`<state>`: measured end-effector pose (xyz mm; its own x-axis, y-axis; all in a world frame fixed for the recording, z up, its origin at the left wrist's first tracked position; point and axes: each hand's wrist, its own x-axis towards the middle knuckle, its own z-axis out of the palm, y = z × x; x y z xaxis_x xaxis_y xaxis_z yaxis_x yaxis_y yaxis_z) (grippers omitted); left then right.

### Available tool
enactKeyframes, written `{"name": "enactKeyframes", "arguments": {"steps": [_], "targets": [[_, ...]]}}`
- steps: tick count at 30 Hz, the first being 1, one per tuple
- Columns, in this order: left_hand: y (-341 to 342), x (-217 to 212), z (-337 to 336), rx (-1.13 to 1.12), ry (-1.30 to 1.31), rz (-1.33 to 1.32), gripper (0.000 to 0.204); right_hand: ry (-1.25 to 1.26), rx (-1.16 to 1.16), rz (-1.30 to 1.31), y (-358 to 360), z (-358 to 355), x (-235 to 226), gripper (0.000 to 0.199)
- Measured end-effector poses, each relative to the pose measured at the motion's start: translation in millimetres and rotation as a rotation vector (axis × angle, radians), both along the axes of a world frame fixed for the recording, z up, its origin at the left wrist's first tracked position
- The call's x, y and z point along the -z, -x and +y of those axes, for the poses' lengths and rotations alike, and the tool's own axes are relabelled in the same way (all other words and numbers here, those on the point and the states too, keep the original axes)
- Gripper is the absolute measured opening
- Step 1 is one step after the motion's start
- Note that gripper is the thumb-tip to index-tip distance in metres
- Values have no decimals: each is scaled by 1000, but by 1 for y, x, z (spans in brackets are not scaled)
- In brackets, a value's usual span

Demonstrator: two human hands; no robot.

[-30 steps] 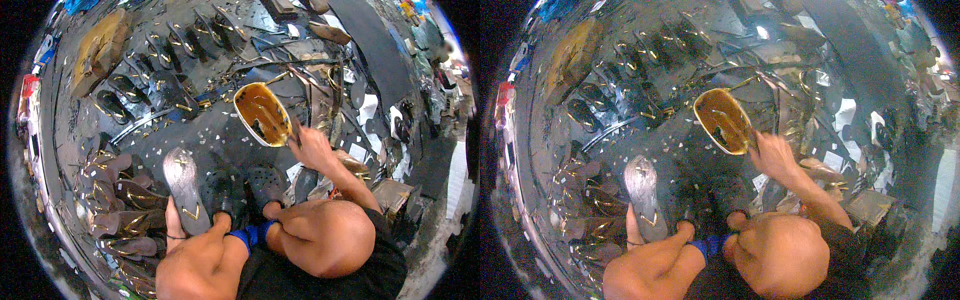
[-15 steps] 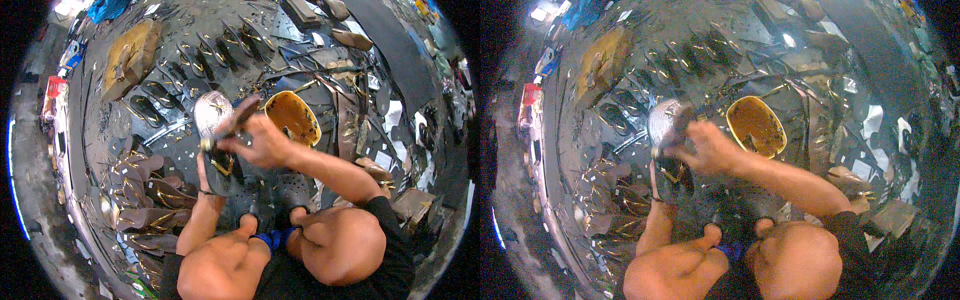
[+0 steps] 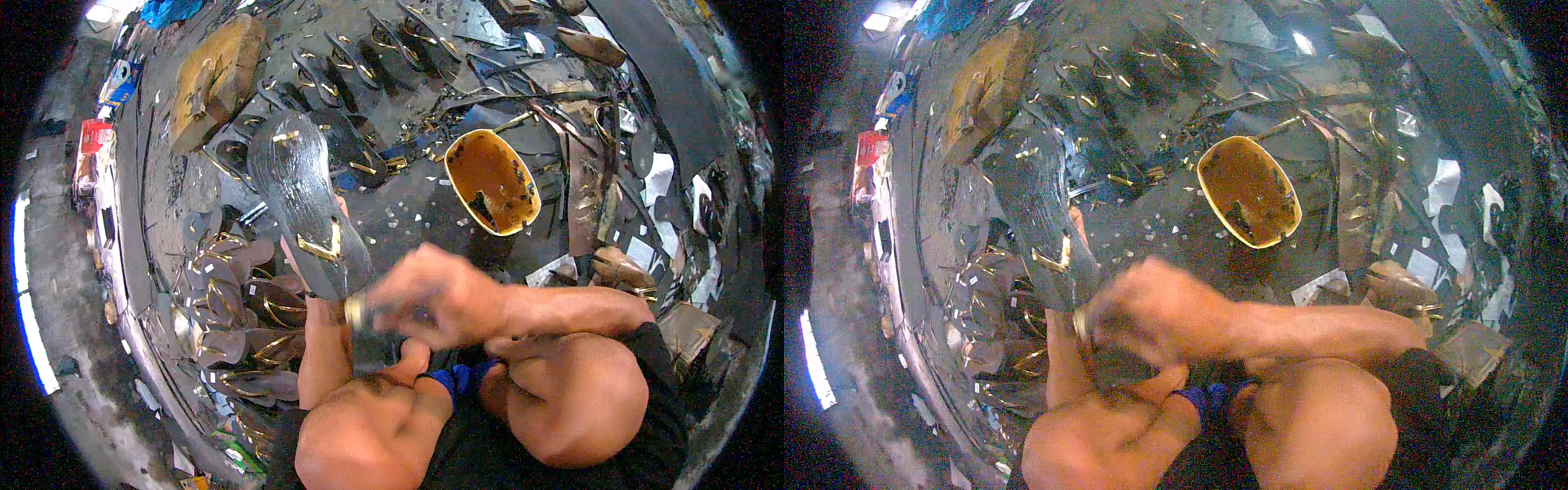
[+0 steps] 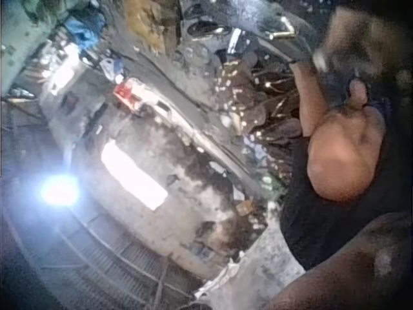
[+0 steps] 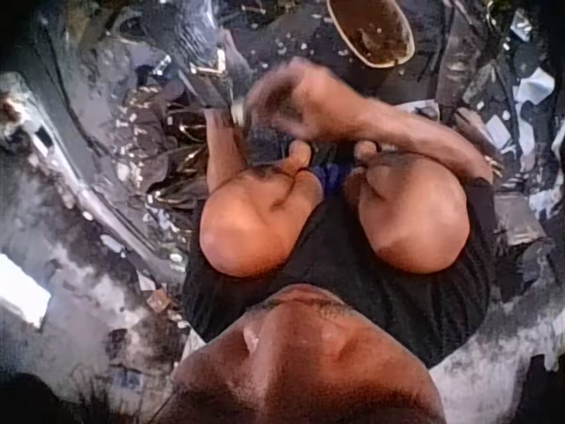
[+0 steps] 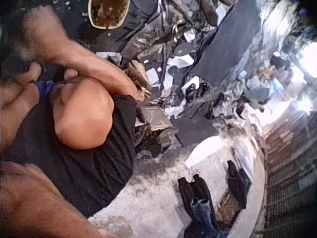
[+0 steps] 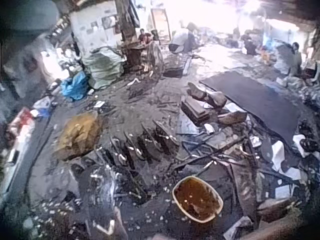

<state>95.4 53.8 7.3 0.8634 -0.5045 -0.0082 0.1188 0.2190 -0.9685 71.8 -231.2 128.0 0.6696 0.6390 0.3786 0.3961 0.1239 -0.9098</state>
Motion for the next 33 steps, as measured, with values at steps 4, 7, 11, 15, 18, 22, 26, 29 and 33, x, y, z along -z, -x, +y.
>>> {"name": "enactKeyframes", "arguments": {"steps": [4, 7, 11, 15, 18, 22, 26, 29, 33], "targets": [[5, -11, -49, 120, -1659, -80, 33, 195, 227, -337, -23, 2, 8, 34], [11, -40, -83, 190, -1850, -255, 33, 96, 137, -538, -19, 6, -1, 33], [24, -45, -114, 291, -1905, -364, 34, 91, 314, -554, -80, 4, 26, 35], [12, -45, -95, 228, -1765, -388, 34, 114, 161, -543, -12, -2, 11, 36], [7, -40, -99, 274, -1869, -406, 35, 28, 96, -550, -17, -2, 6, 40], [17, -44, -121, 307, -1967, -429, 35, 71, 129, -517, -67, 5, -5, 35], [7, -48, -107, 264, -1893, -421, 36, -56, 461, -254, -59, -17, -31, 28], [12, -47, -126, 312, -2039, -466, 37, 171, 187, -193, -48, -15, -11, 24], [18, -17, -104, 352, -2088, -452, 41, 72, 226, -514, -61, -6, -2, 30]]}}
